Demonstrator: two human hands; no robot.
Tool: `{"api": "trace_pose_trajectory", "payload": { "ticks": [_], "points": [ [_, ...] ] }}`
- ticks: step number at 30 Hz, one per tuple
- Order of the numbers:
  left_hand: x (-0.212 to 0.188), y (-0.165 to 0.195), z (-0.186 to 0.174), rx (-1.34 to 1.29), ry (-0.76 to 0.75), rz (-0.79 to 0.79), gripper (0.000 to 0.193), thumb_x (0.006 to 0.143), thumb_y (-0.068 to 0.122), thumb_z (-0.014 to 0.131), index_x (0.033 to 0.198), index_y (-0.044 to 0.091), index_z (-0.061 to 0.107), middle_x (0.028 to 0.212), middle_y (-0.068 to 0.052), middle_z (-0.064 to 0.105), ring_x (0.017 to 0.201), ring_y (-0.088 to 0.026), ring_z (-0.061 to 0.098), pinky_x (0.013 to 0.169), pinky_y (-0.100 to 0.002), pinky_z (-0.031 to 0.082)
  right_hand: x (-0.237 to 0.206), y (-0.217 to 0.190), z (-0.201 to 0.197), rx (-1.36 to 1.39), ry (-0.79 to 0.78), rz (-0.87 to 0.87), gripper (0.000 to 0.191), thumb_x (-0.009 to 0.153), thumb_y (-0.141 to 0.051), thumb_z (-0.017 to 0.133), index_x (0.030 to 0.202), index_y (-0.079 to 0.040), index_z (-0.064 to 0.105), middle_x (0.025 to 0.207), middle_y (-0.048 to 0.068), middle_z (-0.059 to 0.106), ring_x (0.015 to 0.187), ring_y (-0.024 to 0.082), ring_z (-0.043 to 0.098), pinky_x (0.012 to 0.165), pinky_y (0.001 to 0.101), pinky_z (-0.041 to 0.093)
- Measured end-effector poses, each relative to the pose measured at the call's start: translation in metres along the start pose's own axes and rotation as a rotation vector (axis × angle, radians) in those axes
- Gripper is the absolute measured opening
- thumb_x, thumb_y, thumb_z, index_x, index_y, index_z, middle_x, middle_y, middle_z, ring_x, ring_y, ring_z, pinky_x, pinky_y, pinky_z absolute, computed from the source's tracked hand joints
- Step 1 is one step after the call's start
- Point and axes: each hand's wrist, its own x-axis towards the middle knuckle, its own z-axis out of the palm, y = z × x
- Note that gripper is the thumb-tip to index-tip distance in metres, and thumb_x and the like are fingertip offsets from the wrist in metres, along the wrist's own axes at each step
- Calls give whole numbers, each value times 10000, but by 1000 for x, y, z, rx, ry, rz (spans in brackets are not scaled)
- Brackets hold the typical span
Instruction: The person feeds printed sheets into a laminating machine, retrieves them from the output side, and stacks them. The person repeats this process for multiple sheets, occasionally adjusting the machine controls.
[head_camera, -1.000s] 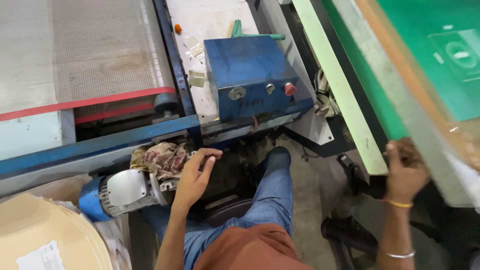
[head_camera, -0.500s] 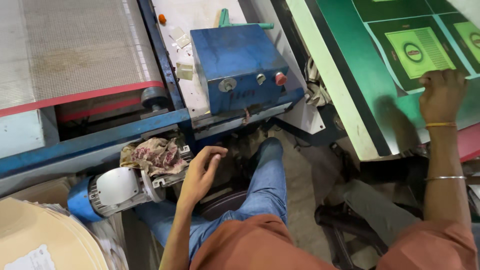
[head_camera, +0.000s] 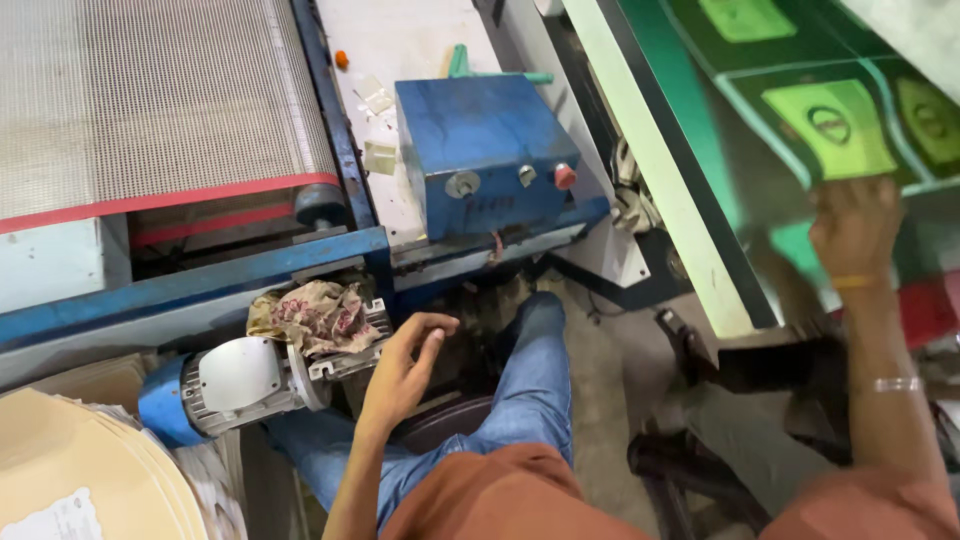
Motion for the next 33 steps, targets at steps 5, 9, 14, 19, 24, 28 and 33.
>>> {"api": "trace_pose_trajectory", "payload": {
  "ticks": [5, 9, 14, 19, 24, 28, 33],
  "points": [
    [11, -9, 28, -156, -139, 18, 312, 1073, 234, 531, 1215, 14, 699, 1132, -101, 764, 1088, -193, 697, 969, -313, 530, -11, -116, -55, 196, 13, -71, 216, 904, 46, 694, 1043, -110, 751, 981, 103, 651, 919, 320, 619, 785, 434, 495],
    [13, -16, 65, -475, -354, 109, 531, 1055, 330, 586, 1497, 58, 473, 1410, -153, 625, 1280, -254, 619, 1109, -372, 475, -37, -252, -92, 524, -145, -296, 351, 749, 14, 709, 1056, -157, 708, 1179, 93, 757, 804, 243, 709, 617, 378, 546],
    [7, -37, 98, -830, -204, -9, 781, 892, 317, 682, 1499, 223, 200, 1454, -70, 463, 1264, -228, 573, 911, -430, 585, -95, -384, -114, 1513, -588, -80, 451, 902, -376, 810, 1199, -70, 665, 1118, 49, 734, 945, 248, 754, 780, 353, 604],
    [8, -58, 76, -746, 238, -233, 435, 1078, 273, 638, 1303, -81, 522, 1142, -178, 664, 966, -266, 691, 790, -398, 629, -98, -368, -83, 1958, -390, 641, 523, 935, -428, 677, 1211, 15, 685, 1037, 121, 804, 939, 231, 771, 774, 347, 635],
    [8, -48, 20, -743, 365, -128, 424, 1022, 246, 620, 1335, -30, 545, 1193, -115, 682, 1031, -201, 702, 855, -382, 652, -65, -380, -73, 2006, -248, 873, 276, 1029, -159, 644, 1202, 55, 659, 1040, 146, 737, 927, 240, 732, 782, 334, 588],
    [-8, -46, -21, -591, 533, -101, 472, 1025, 262, 613, 1383, -18, 485, 1268, -138, 618, 1085, -235, 670, 874, -424, 645, -13, -417, -43, 2247, -397, 827, 254, 1020, -124, 656, 1233, 10, 624, 1049, 107, 724, 930, 209, 718, 778, 306, 580],
    [32, -83, -82, -709, 569, 14, 548, 1029, 225, 628, 1459, -2, 376, 1381, -174, 567, 1222, -303, 639, 955, -492, 608, 63, -474, 10, 2381, -638, 771, 365, 987, -130, 695, 1315, -23, 577, 1129, 77, 700, 931, 189, 702, 784, 287, 576]
  ]
}}
